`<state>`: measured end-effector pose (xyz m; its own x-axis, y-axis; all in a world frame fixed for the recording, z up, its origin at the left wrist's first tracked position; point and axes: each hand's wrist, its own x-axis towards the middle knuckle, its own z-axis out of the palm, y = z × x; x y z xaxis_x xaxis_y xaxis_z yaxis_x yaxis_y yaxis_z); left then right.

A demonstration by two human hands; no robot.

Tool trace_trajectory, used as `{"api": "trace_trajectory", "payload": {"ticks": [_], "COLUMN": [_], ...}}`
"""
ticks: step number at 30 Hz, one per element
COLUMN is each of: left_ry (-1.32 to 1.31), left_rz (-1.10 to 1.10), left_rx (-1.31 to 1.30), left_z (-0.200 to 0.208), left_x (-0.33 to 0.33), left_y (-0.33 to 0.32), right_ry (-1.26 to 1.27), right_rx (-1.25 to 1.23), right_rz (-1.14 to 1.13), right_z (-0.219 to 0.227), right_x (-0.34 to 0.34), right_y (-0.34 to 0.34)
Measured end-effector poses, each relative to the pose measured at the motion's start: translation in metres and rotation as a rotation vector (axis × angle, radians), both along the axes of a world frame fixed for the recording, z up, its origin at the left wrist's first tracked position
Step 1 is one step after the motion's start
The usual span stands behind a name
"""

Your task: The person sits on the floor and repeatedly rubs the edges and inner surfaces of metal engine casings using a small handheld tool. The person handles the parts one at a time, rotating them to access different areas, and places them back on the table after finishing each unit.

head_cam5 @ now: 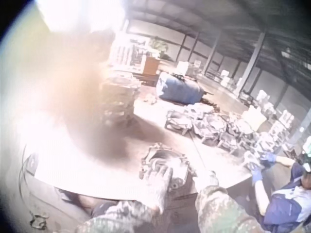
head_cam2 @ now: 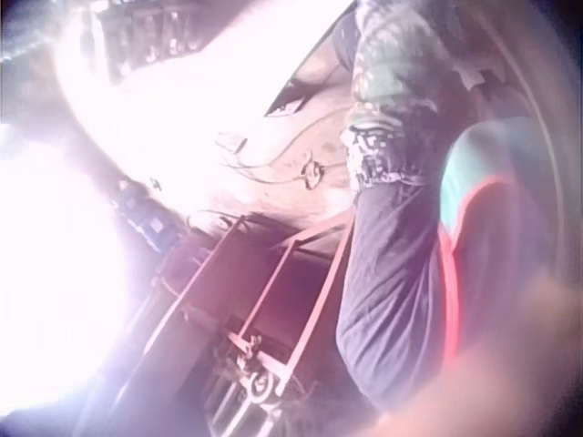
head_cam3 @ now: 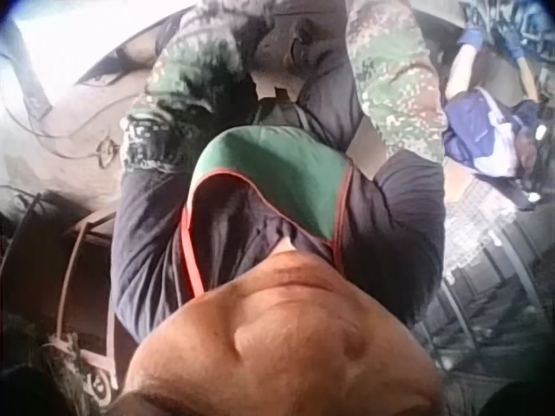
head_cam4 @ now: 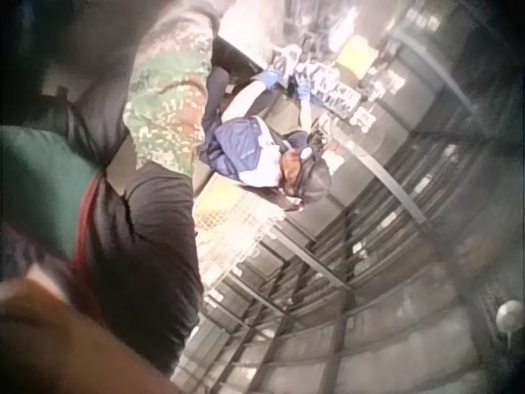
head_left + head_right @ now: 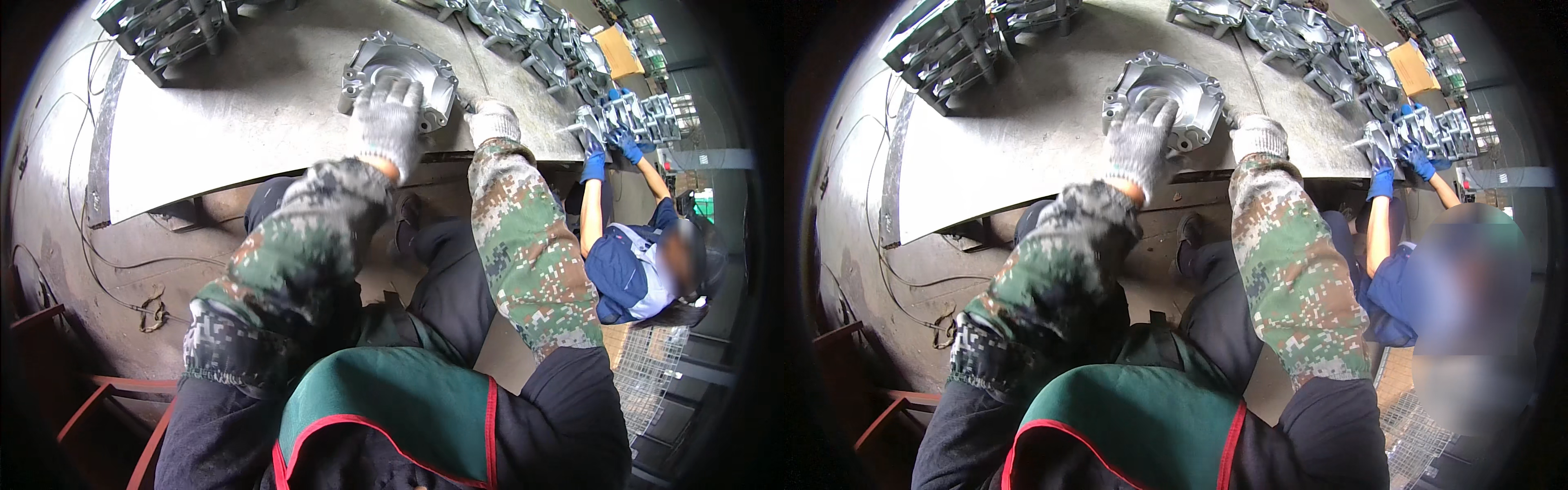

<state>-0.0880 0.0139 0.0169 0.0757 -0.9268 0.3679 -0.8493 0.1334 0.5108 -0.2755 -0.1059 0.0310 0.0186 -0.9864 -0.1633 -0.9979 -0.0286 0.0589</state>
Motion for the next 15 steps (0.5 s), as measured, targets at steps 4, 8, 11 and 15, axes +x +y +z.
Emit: {"api": "trace_trajectory", "payload": {"ticks": [4,8,11,15], "left_ry": [-0.290,-0.271,-0.204,-0.191], "left_rz": [-0.066,-0.051,-0.052,0.007], "left_rx": [0.167,0.277,0.273,0.184], "left_z": [-0.025,-0.022,-0.014,-0.043], "left_x": [0.018,0.019,0.002,-0.012], "left_y": [-0.027,-0.020,-0.021,-0.027], "right_ry": [0.195,-0.028,0.072,0.278], "right_rx": [-0.057,0.038,0.082,-0.181], "right_rz": [0.126,0.071,-0.121,0.450], "right_z": [0.016,0.009,0.032,-0.003], "right_x": [0.017,0.037,0.044,0.004], "right_y": [-0.006,-0.027,-0.028,-0.053]}}
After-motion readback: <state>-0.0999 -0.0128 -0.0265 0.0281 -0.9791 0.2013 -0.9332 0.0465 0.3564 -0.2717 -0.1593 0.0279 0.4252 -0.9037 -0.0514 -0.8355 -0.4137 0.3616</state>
